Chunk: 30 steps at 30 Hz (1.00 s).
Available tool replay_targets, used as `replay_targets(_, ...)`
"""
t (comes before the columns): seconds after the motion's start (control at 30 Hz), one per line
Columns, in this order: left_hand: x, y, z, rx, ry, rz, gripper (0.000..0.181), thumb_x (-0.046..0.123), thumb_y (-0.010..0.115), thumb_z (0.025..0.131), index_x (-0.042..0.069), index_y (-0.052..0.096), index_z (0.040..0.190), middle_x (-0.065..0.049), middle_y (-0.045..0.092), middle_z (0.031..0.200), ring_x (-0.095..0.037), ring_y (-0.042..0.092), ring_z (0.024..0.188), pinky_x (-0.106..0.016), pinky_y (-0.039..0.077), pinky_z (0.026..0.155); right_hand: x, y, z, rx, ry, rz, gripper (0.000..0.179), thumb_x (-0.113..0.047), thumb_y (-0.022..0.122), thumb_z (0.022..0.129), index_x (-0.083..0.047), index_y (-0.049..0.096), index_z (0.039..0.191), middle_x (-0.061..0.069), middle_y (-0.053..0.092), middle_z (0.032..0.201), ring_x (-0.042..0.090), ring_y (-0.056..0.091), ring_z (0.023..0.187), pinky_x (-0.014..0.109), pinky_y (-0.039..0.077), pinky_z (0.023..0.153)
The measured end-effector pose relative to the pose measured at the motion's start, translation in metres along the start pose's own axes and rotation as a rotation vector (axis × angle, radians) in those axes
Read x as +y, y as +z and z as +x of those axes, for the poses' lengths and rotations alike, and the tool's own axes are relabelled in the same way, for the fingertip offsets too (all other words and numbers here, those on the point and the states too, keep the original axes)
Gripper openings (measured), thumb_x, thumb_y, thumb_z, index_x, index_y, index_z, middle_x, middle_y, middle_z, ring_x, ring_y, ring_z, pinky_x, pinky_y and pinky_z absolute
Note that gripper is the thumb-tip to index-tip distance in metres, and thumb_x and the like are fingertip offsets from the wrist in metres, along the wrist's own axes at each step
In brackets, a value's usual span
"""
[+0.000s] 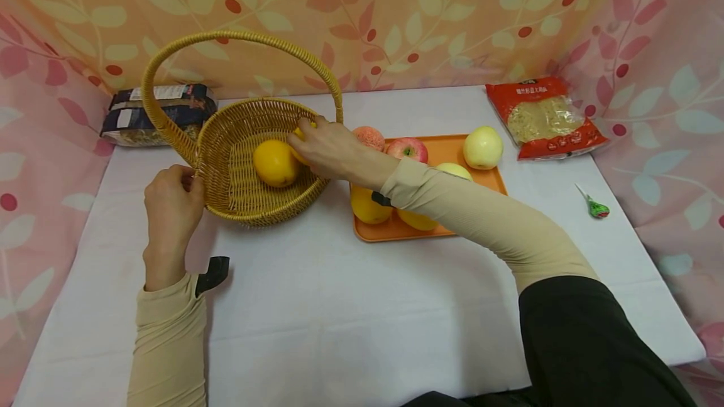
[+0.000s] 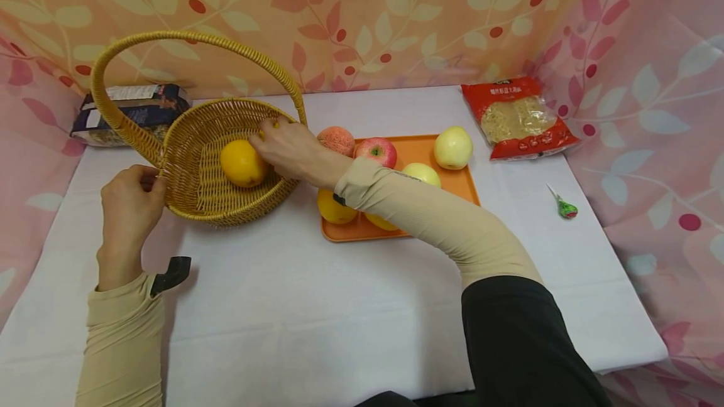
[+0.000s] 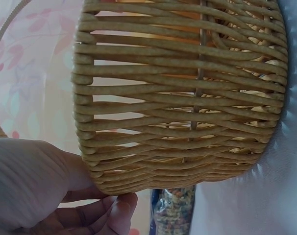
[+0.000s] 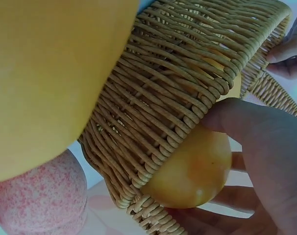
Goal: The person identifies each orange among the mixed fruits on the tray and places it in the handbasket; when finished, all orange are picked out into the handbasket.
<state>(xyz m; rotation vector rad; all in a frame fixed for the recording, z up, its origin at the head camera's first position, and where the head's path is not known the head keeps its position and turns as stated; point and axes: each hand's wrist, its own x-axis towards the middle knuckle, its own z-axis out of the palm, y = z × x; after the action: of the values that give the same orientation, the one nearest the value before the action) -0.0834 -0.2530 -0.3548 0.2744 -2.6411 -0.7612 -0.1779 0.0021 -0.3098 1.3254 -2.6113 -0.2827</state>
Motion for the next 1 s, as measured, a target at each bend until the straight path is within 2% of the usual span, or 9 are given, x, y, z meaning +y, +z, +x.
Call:
replay_targets(0.27, -0.0001, -0.0001, -0.001, 0.0, -0.003, -0.004, 0.028, 0.004, 0.05, 0.092, -0.017, 0.063, 0.106, -0.03, 0.059, 0.088, -0.044, 0.055, 0.081, -0.05, 0.039, 0.071, -0.0015, 0.0029, 0.0048, -0.053, 0.01, -0.065, 0.025, -0.016, 0.046, 0.098, -0.008, 0.06, 0.117, 0.015, 0.065, 0.106, 0.033, 0.066, 0.092, 0.04, 0.058, 0.066)
replay_targets(0.43, -0.0005, 0.0001, -0.0011, 0.002, 0.001, -0.004, 0.028, 0.004, 0.05, 0.093, -0.017, 0.063, 0.106, -0.03, 0.059, 0.087, -0.044, 0.054, 0.08, -0.048, 0.038, 0.07, -0.0026, 0.0058, 0.0079, -0.099, 0.022, -0.08, 0.024, -0.017, 0.045, 0.099, -0.008, 0.06, 0.117, 0.015, 0.065, 0.104, 0.032, 0.066, 0.091, 0.04, 0.058, 0.067)
replay_targets(0.63, -0.0002, -0.0003, -0.0006, 0.001, 0.0, -0.004, 0.028, 0.004, 0.05, 0.092, -0.017, 0.063, 0.105, -0.03, 0.059, 0.087, -0.043, 0.054, 0.08, -0.046, 0.037, 0.069, -0.004, 0.0062, 0.0093, -0.147, 0.045, -0.067, 0.029, -0.018, 0.041, 0.102, -0.009, 0.057, 0.123, 0.015, 0.065, 0.106, 0.03, 0.066, 0.086, 0.038, 0.058, 0.063)
replay_targets(1.0, 0.0009, -0.0011, -0.0002, -0.003, 0.0, -0.005, 0.028, 0.004, 0.049, 0.092, -0.017, 0.063, 0.105, -0.03, 0.059, 0.086, -0.043, 0.054, 0.08, -0.042, 0.036, 0.068, -0.003, 0.0046, 0.0095, -0.165, 0.057, 0.01, 0.029, -0.021, 0.044, 0.101, -0.007, 0.059, 0.122, 0.016, 0.066, 0.109, 0.032, 0.067, 0.09, 0.041, 0.059, 0.069)
